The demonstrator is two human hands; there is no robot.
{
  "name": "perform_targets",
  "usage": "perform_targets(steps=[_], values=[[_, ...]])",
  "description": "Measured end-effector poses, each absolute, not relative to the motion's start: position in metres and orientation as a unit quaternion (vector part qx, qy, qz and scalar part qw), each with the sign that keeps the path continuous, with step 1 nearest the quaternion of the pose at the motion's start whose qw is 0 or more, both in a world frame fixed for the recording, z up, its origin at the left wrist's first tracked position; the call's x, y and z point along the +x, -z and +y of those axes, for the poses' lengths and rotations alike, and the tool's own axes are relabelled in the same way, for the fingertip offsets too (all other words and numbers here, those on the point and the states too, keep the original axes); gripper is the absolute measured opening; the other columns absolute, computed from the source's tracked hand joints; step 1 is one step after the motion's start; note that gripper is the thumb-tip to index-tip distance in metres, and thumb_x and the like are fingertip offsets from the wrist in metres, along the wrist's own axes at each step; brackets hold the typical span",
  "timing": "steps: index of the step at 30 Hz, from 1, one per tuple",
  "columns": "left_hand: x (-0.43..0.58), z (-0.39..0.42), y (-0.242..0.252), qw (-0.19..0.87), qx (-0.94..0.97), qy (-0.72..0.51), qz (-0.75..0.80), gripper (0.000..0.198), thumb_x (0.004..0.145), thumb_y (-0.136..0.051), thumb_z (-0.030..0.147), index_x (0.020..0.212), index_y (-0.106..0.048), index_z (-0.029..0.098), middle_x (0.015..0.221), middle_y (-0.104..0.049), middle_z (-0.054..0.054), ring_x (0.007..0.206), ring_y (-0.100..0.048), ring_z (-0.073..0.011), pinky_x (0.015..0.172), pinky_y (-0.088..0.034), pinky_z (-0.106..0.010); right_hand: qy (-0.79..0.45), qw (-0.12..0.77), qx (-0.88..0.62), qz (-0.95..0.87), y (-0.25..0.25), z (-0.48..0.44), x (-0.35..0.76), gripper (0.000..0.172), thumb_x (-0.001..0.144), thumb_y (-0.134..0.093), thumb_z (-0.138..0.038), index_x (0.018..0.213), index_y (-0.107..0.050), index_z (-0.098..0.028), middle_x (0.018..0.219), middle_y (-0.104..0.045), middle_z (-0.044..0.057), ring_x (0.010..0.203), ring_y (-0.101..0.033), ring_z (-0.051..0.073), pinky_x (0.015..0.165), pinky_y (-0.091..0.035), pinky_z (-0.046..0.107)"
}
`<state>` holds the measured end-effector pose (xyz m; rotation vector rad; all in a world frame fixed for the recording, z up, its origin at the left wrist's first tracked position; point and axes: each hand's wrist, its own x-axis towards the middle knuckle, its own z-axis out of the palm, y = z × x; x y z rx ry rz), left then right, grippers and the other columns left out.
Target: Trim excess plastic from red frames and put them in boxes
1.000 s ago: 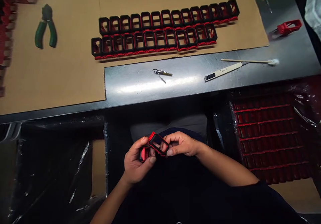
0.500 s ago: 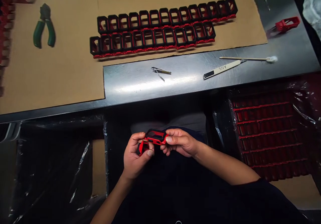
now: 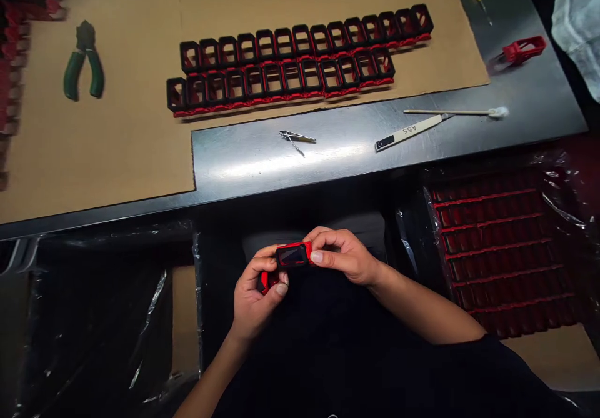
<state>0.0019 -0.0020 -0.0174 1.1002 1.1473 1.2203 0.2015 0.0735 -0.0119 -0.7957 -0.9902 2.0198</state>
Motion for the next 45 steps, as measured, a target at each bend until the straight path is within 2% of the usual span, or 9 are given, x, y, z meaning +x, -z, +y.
perform_targets(steps=[3,7,12,18,23,31,35,39,45], values=[[0.001,0.001,0.015,0.476,0.54,-0.476,0.506,0.024,0.086,-0.073,0.03,0.103,-0.058,0.022,0.128,-0.06,-0.012,0.068,-0.063,-0.0091,0.064,-0.058,-0.027,-0.805,0.333,-0.302,-0.388,0.004,0.079,0.204,0.02,0.085,-0.078,-0.033,0.077,-0.072,-0.015,0.086,-0.068,0.004,0.077,-0.064,0.013,0.072,-0.051,0.026],[0.0,0.007,0.012,0.347,0.683,-0.439,0.469,0.037,0.086,-0.072,0.029,0.119,-0.053,0.023,0.109,-0.07,-0.01,0.094,-0.071,-0.0222,0.078,-0.062,-0.036,-0.875,0.234,-0.319,-0.278,-0.001,0.082,0.202,0.029,0.079,-0.082,-0.038,0.073,-0.069,-0.012,0.08,-0.069,0.003,0.064,-0.065,0.012,0.061,-0.054,0.025],[-0.003,0.01,0.015,0.281,0.742,-0.4,0.46,0.064,0.089,-0.069,0.037,0.144,-0.04,0.023,0.1,-0.071,-0.008,0.082,-0.071,-0.0197,0.07,-0.061,-0.031,-0.888,0.207,-0.351,-0.212,0.001,0.079,0.193,0.035,0.077,-0.084,-0.043,0.074,-0.068,-0.012,0.07,-0.069,0.001,0.058,-0.064,0.009,0.056,-0.054,0.019],[-0.009,0.003,0.024,0.35,0.704,-0.338,0.517,0.08,0.087,-0.065,0.058,0.151,-0.035,0.021,0.118,-0.07,-0.014,0.102,-0.073,-0.0284,0.084,-0.063,-0.04,-0.884,0.21,-0.342,-0.238,0.003,0.076,0.188,0.035,0.073,-0.087,-0.035,0.094,-0.071,-0.012,0.073,-0.07,-0.001,0.059,-0.066,0.007,0.055,-0.056,0.016],[-0.007,0.0,0.025,0.426,0.669,-0.305,0.526,0.091,0.076,-0.076,0.06,0.15,-0.038,0.021,0.125,-0.068,-0.016,0.108,-0.072,-0.0314,0.094,-0.06,-0.045,-0.888,0.195,-0.353,-0.223,0.006,0.075,0.187,0.032,0.074,-0.086,-0.032,0.092,-0.068,-0.012,0.063,-0.068,-0.002,0.051,-0.064,0.008,0.048,-0.055,0.016],[-0.001,0.001,0.027,0.39,0.661,-0.385,0.511,0.083,0.081,-0.074,0.054,0.15,-0.038,0.027,0.136,-0.059,-0.015,0.124,-0.062,-0.0313,0.1,-0.056,-0.05,-0.908,0.204,-0.333,-0.149,0.014,0.072,0.186,0.032,0.072,-0.088,-0.029,0.092,-0.068,-0.012,0.061,-0.069,-0.002,0.048,-0.064,0.007,0.047,-0.055,0.014],[0.003,0.001,0.026,0.388,0.635,-0.419,0.52,0.085,0.082,-0.073,0.054,0.152,-0.034,0.024,0.131,-0.062,-0.016,0.119,-0.065,-0.03,0.098,-0.057,-0.048,-0.922,0.206,-0.308,-0.11,0.022,0.071,0.186,0.031,0.072,-0.088,-0.029,0.09,-0.068,-0.012,0.061,-0.069,-0.002,0.048,-0.065,0.008,0.047,-0.055,0.015],[0.004,0.006,0.017,0.339,0.657,-0.434,0.516,0.073,0.081,-0.074,0.048,0.143,-0.045,0.022,0.124,-0.064,-0.014,0.113,-0.066,-0.0293,0.093,-0.059,-0.048,-0.928,0.196,-0.299,-0.104,0.033,0.07,0.184,0.033,0.071,-0.089,-0.032,0.088,-0.069,-0.012,0.067,-0.072,0.0,0.05,-0.066,0.008,0.049,-0.055,0.015],[-0.002,0.013,-0.007,0.259,0.713,-0.322,0.567,0.061,0.08,-0.075,0.035,0.135,-0.051,0.022,0.116,-0.064,-0.012,0.1,-0.071,-0.0248,0.081,-0.063,-0.037,-0.815,0.23,-0.422,-0.324,0.024,0.08,0.186,0.033,0.076,-0.083,-0.044,0.091,-0.073,-0.015,0.071,-0.072,0.001,0.057,-0.065,0.01,0.057,-0.056,0.023]])
